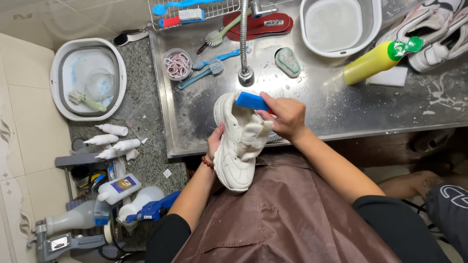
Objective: The person scrubs a white sneaker with a blue brush, rinses it under a faucet, and wipes it with a cloth. They repeat the scrubbing and rinsing process on different parts of the shoe.
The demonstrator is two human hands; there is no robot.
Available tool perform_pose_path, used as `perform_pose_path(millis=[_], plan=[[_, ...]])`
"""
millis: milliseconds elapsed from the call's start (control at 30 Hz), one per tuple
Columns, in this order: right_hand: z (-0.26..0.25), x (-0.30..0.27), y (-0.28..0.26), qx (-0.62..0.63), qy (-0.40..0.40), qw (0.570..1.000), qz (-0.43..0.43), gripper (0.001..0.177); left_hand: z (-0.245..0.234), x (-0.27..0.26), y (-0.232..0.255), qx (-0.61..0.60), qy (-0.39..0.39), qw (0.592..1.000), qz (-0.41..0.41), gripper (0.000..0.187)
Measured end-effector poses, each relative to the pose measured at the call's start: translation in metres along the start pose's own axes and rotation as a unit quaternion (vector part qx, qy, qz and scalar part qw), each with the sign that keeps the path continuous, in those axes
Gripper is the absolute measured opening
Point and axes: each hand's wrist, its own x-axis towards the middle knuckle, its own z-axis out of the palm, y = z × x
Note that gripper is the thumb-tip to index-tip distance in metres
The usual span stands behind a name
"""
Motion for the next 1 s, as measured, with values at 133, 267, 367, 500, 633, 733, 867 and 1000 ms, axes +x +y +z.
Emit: perform_pose_path(millis=[133, 267, 367, 500, 633, 733, 867, 1000], plan=[[-0.009, -0.021, 0.023, -0.021, -0.027, 0.999, 0.0, 0.04, 0.04, 0.003, 0.011, 0.036, 0.021, 0.999, -0.001, 0.057], [-0.03, 0.0, 0.01, -0.102, -0.094, 0.988, -0.065, 0.036, 0.016, -0.001, 0.005, 0.163, 0.053, 0.985, 0.028, 0.053], [-0.051, 0.027, 0.011, -0.149, -0.143, 0.973, -0.104, 0.036, 0.037, 0.001, 0.013, 0.254, 0.05, 0.964, 0.068, 0.05], [-0.029, 0.024, 0.015, -0.136, -0.223, 0.961, -0.091, 0.034, 0.054, 0.01, 0.0, 0.361, 0.09, 0.92, 0.121, 0.048], [-0.011, 0.034, 0.003, -0.052, -0.274, 0.959, 0.043, 0.027, 0.064, 0.013, 0.005, 0.442, 0.08, 0.877, 0.17, 0.053], [-0.016, 0.027, 0.002, -0.026, -0.217, 0.966, 0.136, 0.03, 0.086, 0.011, 0.013, 0.527, 0.05, 0.809, 0.256, 0.062], [-0.017, 0.012, -0.007, -0.051, -0.144, 0.984, 0.089, 0.012, 0.111, 0.004, 0.007, 0.567, 0.033, 0.753, 0.333, 0.079], [-0.026, 0.021, -0.002, -0.048, -0.124, 0.988, 0.082, 0.011, 0.08, 0.012, 0.011, 0.561, 0.062, 0.736, 0.373, 0.066]])
